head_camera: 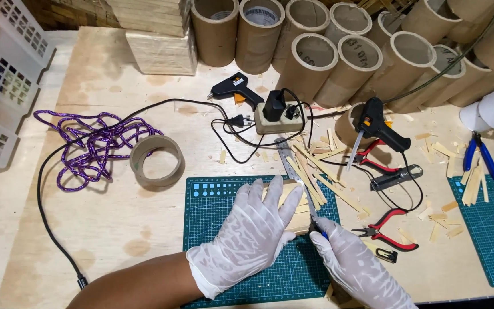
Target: Gluing small wooden sticks onto a cardboard base to create a decorative item.
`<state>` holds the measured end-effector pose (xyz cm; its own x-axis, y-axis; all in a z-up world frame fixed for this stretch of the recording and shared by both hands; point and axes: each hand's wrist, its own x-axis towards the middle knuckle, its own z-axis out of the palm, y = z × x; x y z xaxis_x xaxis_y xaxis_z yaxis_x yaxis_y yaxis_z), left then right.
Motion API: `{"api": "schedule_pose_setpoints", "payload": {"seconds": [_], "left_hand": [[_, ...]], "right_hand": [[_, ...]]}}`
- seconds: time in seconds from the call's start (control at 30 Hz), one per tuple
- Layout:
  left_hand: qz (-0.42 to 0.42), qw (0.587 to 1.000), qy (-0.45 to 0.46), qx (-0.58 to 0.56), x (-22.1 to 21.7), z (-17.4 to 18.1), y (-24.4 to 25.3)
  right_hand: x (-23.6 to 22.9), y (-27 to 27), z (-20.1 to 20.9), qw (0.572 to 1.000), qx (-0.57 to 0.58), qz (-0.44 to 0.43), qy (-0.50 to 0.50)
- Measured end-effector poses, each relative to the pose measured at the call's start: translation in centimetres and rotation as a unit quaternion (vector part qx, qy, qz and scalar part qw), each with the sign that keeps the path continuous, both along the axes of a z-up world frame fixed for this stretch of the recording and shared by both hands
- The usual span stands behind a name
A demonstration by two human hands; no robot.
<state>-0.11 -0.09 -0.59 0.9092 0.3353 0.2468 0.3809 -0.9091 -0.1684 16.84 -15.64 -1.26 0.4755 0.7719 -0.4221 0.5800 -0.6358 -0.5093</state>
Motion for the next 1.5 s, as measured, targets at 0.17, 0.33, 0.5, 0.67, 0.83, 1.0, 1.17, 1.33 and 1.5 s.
{"api": "schedule_pose_setpoints", "payload": {"seconds": [0.17, 0.33, 0.5, 0.67, 0.83, 1.0, 1.17, 1.33, 1.5], "left_hand": [[-0.002, 1.000, -0.011, -0.012, -0.1, 0.1, 0.0], [0.000, 1.000, -0.012, -0.011, 0.1, 0.2, 0.1], [0.004, 1.000, -0.006, -0.009, 0.2, -0.1, -0.1], [-0.004, 1.000, -0.004, -0.009, 0.2, -0.3, -0.1], [-0.005, 1.000, -0.014, -0.015, 0.3, 0.1, 0.4], [-0.006, 1.000, -0.001, -0.011, 0.3, 0.2, 0.3], [-0.004, 1.000, 0.004, -0.017, 0.1, -0.1, 0.0], [0.003, 1.000, -0.001, -0.006, 0.2, 0.1, -0.1], [-0.001, 1.000, -0.014, -0.008, 0.1, 0.1, 0.1]], "right_hand": [[0.7, -0.7, -0.7, 1.000, 0.000, -0.002, 0.022], [0.4, 0.1, -0.1, 1.000, -0.019, 0.005, -0.005], [0.6, -0.4, -2.2, 0.998, 0.001, 0.021, -0.063], [0.9, -0.5, -3.4, 0.992, -0.010, 0.030, -0.122], [1.2, 0.0, -3.2, 0.976, 0.027, 0.061, -0.207], [0.4, -0.3, -1.4, 0.990, 0.056, 0.040, -0.126], [-0.9, 0.6, 1.8, 1.000, -0.012, -0.025, 0.002], [-1.0, 1.4, 2.8, 1.000, -0.026, -0.001, -0.012], [-0.7, 1.2, 2.0, 0.999, -0.019, 0.011, -0.042]]}}
